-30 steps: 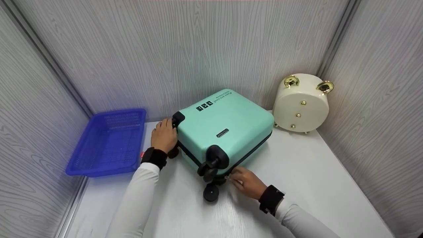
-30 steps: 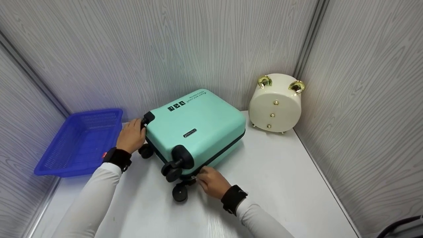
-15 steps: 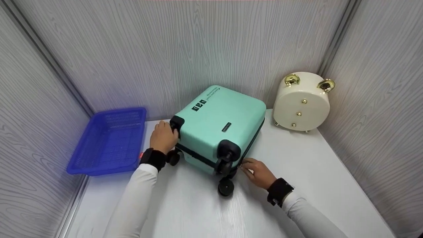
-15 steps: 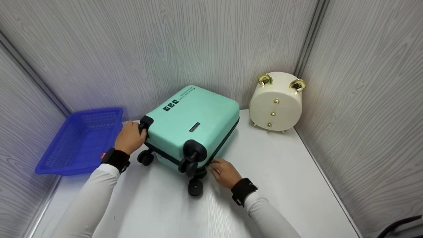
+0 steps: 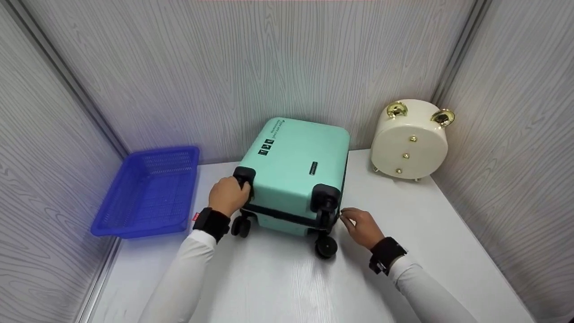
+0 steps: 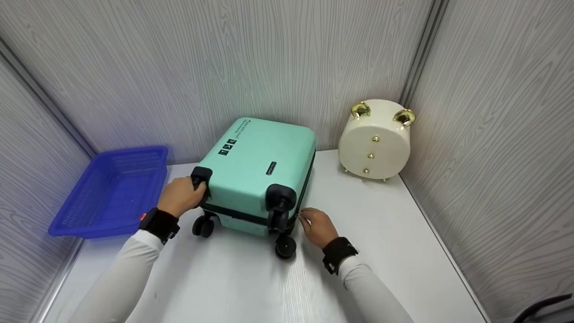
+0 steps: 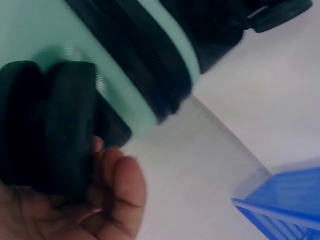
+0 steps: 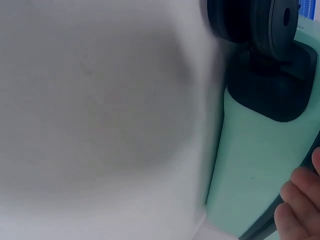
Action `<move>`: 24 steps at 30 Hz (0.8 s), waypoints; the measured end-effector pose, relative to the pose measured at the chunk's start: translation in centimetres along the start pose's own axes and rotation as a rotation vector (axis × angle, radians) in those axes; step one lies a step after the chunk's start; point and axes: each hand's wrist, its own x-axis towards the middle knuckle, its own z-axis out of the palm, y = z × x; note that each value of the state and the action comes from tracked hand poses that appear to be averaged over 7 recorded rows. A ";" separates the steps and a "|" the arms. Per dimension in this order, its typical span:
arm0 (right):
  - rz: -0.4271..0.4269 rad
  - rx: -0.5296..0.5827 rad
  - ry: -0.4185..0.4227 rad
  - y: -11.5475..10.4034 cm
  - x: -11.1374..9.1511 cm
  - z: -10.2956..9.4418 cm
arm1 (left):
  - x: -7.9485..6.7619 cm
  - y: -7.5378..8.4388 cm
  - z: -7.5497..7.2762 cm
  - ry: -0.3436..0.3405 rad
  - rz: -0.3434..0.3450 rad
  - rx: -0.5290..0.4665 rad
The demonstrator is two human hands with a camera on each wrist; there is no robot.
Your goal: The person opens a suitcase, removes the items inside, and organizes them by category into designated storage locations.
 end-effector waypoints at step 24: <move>0.096 -0.156 0.040 -0.8 -2.6 -1.2 | -1.9 3.9 1.0 -0.058 -0.090 -0.056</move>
